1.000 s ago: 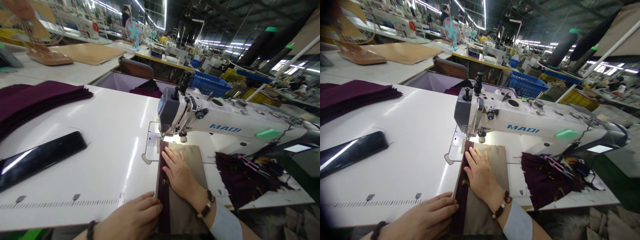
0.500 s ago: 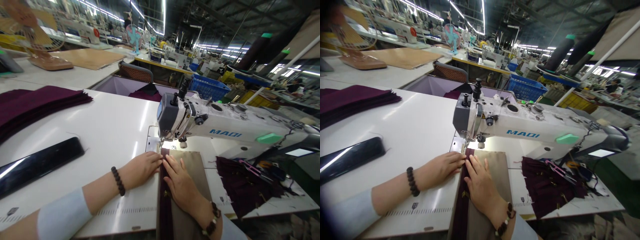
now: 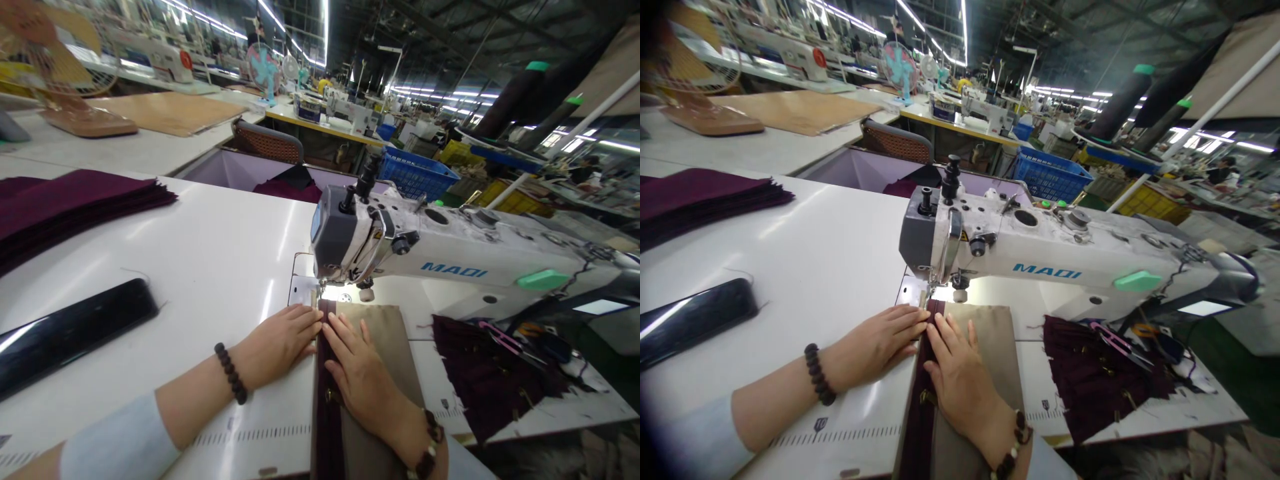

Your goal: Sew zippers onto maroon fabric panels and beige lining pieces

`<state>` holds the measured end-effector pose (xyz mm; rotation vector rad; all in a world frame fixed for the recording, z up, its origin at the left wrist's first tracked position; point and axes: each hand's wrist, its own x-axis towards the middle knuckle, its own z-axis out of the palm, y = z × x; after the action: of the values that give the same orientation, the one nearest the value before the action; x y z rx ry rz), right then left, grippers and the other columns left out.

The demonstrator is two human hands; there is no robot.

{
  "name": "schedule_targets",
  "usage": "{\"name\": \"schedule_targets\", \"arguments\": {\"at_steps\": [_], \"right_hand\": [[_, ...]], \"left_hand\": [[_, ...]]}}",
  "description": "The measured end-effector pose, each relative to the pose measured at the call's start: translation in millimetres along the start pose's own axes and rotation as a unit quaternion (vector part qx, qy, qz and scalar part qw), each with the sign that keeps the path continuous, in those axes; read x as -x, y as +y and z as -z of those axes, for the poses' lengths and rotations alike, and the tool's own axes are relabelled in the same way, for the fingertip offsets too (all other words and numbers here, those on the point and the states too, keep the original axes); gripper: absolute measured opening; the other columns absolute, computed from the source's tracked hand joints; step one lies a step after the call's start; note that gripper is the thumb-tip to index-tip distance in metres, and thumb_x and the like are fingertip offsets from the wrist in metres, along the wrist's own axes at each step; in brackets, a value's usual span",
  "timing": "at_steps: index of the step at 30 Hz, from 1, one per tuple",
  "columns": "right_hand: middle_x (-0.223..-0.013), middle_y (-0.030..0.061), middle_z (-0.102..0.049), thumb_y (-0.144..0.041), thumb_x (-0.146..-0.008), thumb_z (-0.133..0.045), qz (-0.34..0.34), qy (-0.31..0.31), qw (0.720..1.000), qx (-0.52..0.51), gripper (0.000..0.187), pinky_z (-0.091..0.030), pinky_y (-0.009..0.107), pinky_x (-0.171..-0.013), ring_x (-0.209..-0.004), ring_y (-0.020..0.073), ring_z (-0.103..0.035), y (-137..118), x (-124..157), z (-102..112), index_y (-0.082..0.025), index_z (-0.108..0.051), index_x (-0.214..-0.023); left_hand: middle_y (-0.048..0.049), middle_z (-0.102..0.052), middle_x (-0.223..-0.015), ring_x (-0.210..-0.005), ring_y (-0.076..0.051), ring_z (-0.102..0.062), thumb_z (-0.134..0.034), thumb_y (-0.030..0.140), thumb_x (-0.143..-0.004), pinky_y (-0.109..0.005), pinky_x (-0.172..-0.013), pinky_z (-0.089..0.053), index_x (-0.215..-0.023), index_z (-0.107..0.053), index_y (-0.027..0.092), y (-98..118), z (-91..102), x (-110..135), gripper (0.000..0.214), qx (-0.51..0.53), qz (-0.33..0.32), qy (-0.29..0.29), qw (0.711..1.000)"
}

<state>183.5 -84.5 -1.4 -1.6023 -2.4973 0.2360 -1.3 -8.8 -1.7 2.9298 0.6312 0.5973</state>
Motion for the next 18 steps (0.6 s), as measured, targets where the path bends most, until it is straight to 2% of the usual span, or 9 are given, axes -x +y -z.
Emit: {"name": "schedule_targets", "arguments": {"at_steps": [9,18], "right_hand": [[-0.144,0.0066,-0.028,-0.019,-0.089,-0.035,0.021,-0.014,1.0,-0.016,0.049,-0.02,0.056,-0.105,-0.133,0.0231,-0.021,10.4,-10.6,5.2,-0.017,-0.03,-0.137],[-0.143,0.009,-0.029,-0.02,-0.089,-0.036,0.019,-0.003,1.0,-0.018,0.048,-0.021,0.055,-0.105,-0.133,0.0238,-0.023,16.2,-21.5,6.4,-0.016,-0.033,-0.136]], "left_hand": [[-0.0159,-0.057,-0.117,-0.108,-0.028,-0.052,-0.053,0.029,-0.086,-0.043,-0.096,-0.04,-0.111,-0.055,0.004,-2.4,-2.7,-0.9,0.035,-0.031,0.023,-0.018,0.999],[-0.0161,-0.054,-0.121,-0.114,-0.028,-0.048,-0.054,0.031,-0.085,-0.043,-0.099,-0.037,-0.118,-0.05,0.005,-8.0,-2.7,-4.3,0.042,-0.027,0.047,-0.032,0.998]]}}
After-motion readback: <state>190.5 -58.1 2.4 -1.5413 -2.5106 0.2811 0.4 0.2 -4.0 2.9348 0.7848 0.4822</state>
